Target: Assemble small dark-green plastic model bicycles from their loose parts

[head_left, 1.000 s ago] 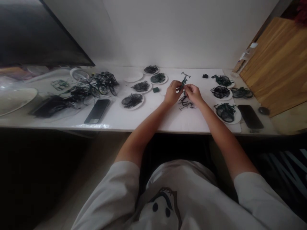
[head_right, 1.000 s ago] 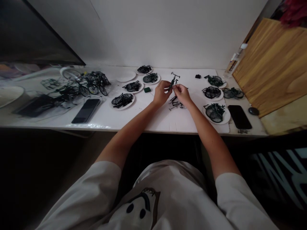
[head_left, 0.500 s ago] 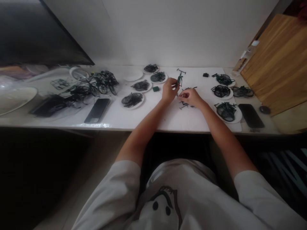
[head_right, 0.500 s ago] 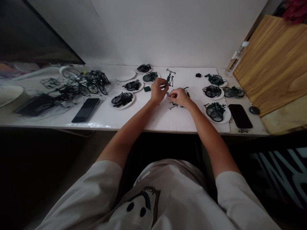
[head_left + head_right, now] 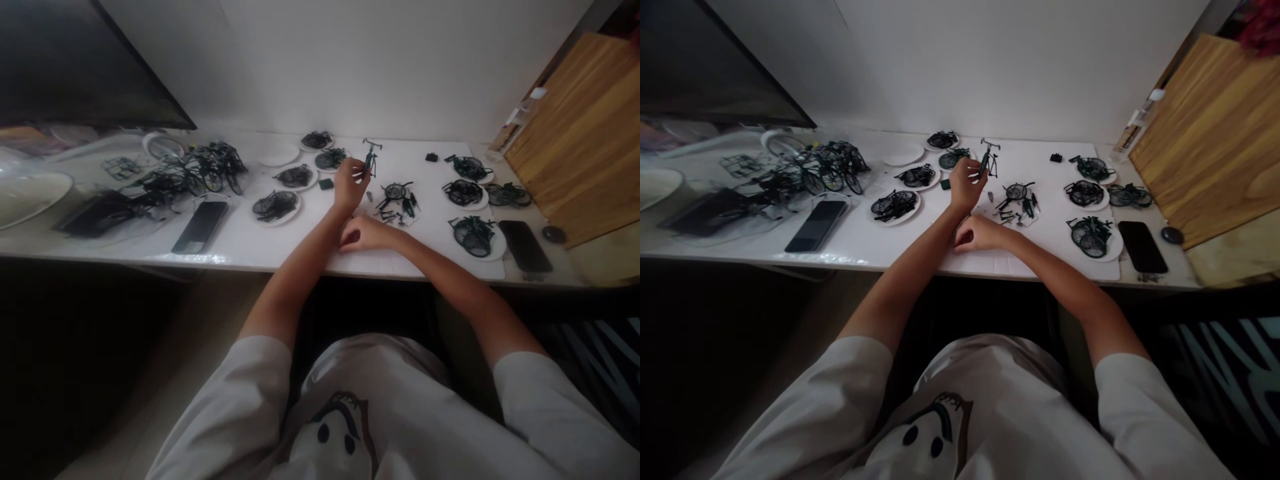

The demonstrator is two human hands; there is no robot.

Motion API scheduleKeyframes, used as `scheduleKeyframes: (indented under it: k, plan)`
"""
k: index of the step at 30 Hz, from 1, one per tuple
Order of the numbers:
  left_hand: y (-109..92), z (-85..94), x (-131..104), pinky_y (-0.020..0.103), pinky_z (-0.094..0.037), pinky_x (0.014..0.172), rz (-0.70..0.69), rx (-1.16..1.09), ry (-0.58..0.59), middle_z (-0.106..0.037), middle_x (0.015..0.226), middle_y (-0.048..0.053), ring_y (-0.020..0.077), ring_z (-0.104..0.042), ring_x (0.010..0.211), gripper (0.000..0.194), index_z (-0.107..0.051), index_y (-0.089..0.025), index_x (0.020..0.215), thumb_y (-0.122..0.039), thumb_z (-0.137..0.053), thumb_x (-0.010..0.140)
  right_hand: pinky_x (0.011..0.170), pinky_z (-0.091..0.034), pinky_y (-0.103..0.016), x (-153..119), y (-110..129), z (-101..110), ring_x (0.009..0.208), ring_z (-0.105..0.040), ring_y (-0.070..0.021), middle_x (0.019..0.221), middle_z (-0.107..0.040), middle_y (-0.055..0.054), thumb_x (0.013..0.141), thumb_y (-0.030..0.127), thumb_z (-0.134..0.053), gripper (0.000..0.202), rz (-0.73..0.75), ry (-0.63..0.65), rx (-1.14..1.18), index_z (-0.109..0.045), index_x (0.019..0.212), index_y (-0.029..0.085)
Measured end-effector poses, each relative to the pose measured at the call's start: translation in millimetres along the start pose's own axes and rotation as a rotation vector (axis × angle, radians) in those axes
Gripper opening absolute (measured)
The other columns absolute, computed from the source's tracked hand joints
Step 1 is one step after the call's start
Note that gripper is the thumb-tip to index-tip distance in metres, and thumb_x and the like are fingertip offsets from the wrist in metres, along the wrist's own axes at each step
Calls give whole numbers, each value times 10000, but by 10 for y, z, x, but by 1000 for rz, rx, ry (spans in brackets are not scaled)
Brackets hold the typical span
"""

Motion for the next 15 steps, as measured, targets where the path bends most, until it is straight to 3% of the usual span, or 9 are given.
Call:
scheduleKeyframes:
  k: [5,15]
  plan:
    - [-87,16,5,258,-706,794,27,-18,18,-734,1046,63,172,-804,952,203,-694,-224,1176,-301,-773,1006,795,-489,-328,0,-43,3,793,-652,-177,880,-798,-38,852,289,-895,90,-22,-37,-75,-861,850,205]
    - [119,1,15,241,-694,736,83,-51,-53,-738,975,51,146,-776,856,219,-629,-223,985,-312,-824,943,930,-506,-353,-70,-130,170,1013,-657,-226,1145,-724,-91,945,198,-783,30,-65,-85,-256,-792,917,198]
Point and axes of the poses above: each hand's wrist, its own x-axis towards the middle knuckle, its own z-axis out of the back of the hand, y = z × x, the point moved 2 cm from there along x, towards the middle knuckle
